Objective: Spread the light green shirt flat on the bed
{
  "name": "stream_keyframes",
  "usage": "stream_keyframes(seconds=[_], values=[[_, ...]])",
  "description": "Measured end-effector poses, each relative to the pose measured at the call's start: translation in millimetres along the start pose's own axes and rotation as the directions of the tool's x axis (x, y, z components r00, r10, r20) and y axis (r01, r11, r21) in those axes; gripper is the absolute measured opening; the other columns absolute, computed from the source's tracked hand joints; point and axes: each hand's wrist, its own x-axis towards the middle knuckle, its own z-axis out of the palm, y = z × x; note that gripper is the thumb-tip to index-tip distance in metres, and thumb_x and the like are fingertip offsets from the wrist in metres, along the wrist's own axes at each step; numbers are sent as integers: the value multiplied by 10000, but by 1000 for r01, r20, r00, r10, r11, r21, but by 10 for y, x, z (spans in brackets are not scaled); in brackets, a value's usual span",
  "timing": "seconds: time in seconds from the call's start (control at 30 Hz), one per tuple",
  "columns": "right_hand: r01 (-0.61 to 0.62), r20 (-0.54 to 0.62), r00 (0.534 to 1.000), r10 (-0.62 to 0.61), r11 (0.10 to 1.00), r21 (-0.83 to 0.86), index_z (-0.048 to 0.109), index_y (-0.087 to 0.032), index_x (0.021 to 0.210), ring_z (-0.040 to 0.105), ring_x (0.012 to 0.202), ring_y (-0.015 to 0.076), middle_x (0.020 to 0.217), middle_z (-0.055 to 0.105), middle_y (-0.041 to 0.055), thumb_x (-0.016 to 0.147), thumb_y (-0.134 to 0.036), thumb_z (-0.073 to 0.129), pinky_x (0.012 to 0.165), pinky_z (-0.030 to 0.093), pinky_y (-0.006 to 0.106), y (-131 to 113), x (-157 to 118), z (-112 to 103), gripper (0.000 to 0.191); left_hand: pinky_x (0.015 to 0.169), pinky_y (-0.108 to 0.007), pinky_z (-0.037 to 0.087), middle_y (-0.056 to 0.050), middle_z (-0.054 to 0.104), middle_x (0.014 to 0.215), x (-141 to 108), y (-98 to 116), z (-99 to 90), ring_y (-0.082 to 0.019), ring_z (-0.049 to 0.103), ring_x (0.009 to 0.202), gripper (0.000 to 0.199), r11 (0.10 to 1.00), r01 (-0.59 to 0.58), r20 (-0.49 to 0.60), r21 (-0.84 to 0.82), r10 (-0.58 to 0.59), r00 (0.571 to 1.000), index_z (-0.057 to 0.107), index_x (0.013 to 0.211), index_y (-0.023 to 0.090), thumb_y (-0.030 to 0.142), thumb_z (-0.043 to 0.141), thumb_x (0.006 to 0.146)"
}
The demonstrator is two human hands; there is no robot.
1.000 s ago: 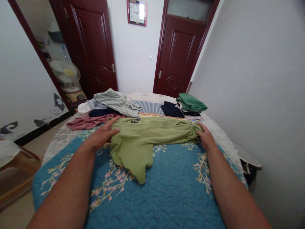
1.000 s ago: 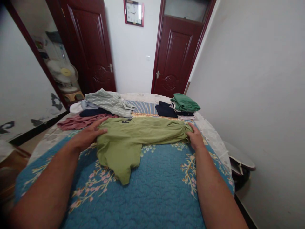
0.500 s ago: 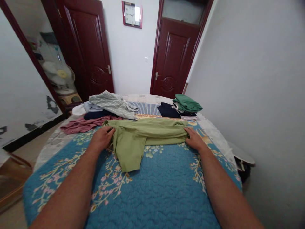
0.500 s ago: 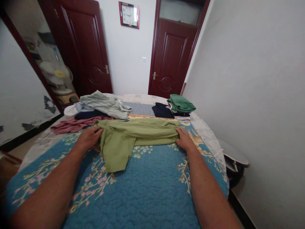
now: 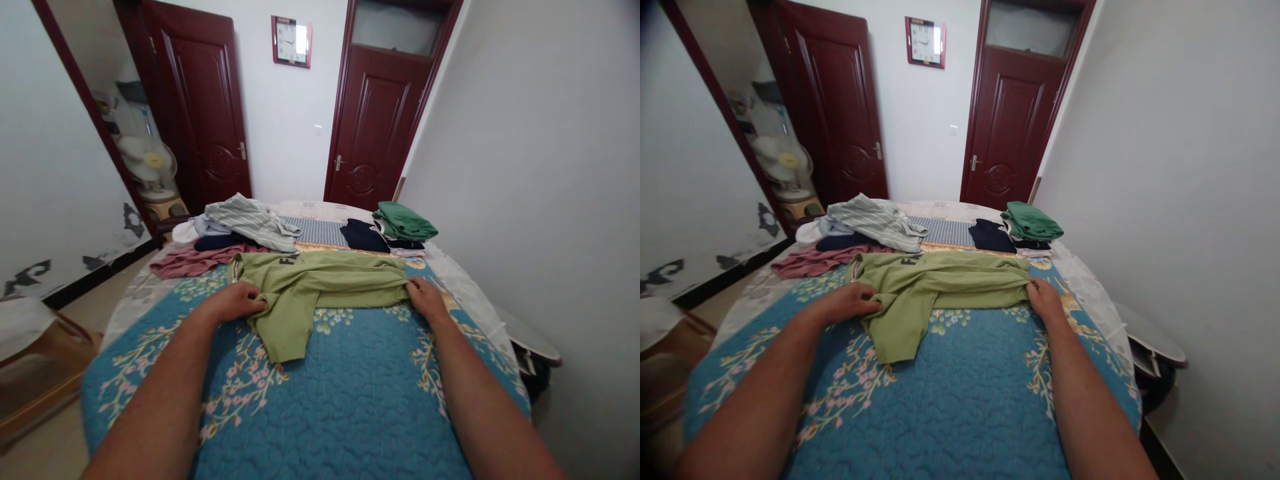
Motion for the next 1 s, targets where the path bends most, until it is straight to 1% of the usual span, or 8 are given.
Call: stream_keyframes(seconds=[0.17, 0.3, 0.5, 0.6, 0.7, 0.83, 0.93, 1.0], values=[[24, -34, 999, -22, 998, 53, 803, -239, 1031, 688, 1054, 289, 1063, 785, 89, 860, -334, 511, 1031, 525, 452, 92, 23, 70, 351, 486, -291, 409, -52, 687, 583, -119, 166, 1, -205, 590, 489, 345, 979, 129, 236, -158, -89, 968, 672, 598, 222, 543, 766, 682], [9, -81, 997, -4, 998, 64, 802, -232, 1035, 686, 1058, 305, 1034, 774, 98, 759, -250, 543, 1066, 520, 499, 174, 46, 88, 379, 505, -296, 441, -38, 678, 599, -109, 125, 14, -201, 597, 510, 285, 975, 111, 267, -194, -56, 962, 664, 632, 224, 492, 735, 695], [148, -136, 979, -149, 989, -13, 776, -246, 1204, 639, 1245, 329, 1229, 757, 91, 714, -234, 602, 1206, 419, 537, 92, 67, 64, 520, 557, -269, 367, 7, 638, 645, -13, 70, 26, -185, 560, 618, 225, 977, -67, -100, -201, 47, 994, 653, 739, 236, 409, 757, 641], [229, -9, 973, -230, 972, -49, 758, -258, 1270, 639, 1268, 311, 1291, 754, 69, 747, -247, 611, 1205, 426, 497, -24, 39, 75, 544, 564, -272, 369, 7, 624, 640, 14, 100, 40, -182, 545, 611, 197, 964, -133, -165, -230, 97, 982, 644, 727, 238, 387, 752, 656], [252, 64, 967, -246, 960, -119, 747, -211, 1304, 645, 1263, 311, 1315, 746, 112, 844, -313, 609, 1176, 443, 460, -131, 13, 112, 491, 520, -273, 375, 25, 609, 596, 46, 133, 55, -185, 548, 528, 194, 945, -99, -212, -312, 32, 977, 601, 815, 254, 392, 698, 720], [206, 39, 979, -202, 955, -212, 745, -216, 1299, 649, 1228, 305, 1288, 751, 119, 936, -368, 594, 1136, 449, 440, -230, -1, 162, 422, 523, -306, 460, 21, 648, 622, 119, 143, 24, -234, 625, 534, 228, 890, -27, -283, -455, -116, 952, 515, 965, 274, 408, 602, 802], [168, 9, 985, -172, 948, -270, 767, -221, 1225, 653, 1171, 299, 1216, 765, 114, 943, -328, 591, 1103, 447, 424, -283, -3, 180, 350, 594, -316, 496, 4, 689, 696, 164, 72, -35, -242, 662, 631, 256, 916, -93, -440, -390, -97, 893, 531, 1005, 265, 398, 606, 799], [143, -9, 988, -152, 947, -288, 783, -228, 1137, 657, 1119, 286, 1142, 772, 103, 961, -299, 552, 1070, 452, 406, -312, 1, 178, 299, 649, -317, 516, -18, 736, 781, 174, -11, -66, -248, 688, 717, 307, 934, -124, -448, -336, -43, 893, 585, 1046, 248, 380, 623, 772]])
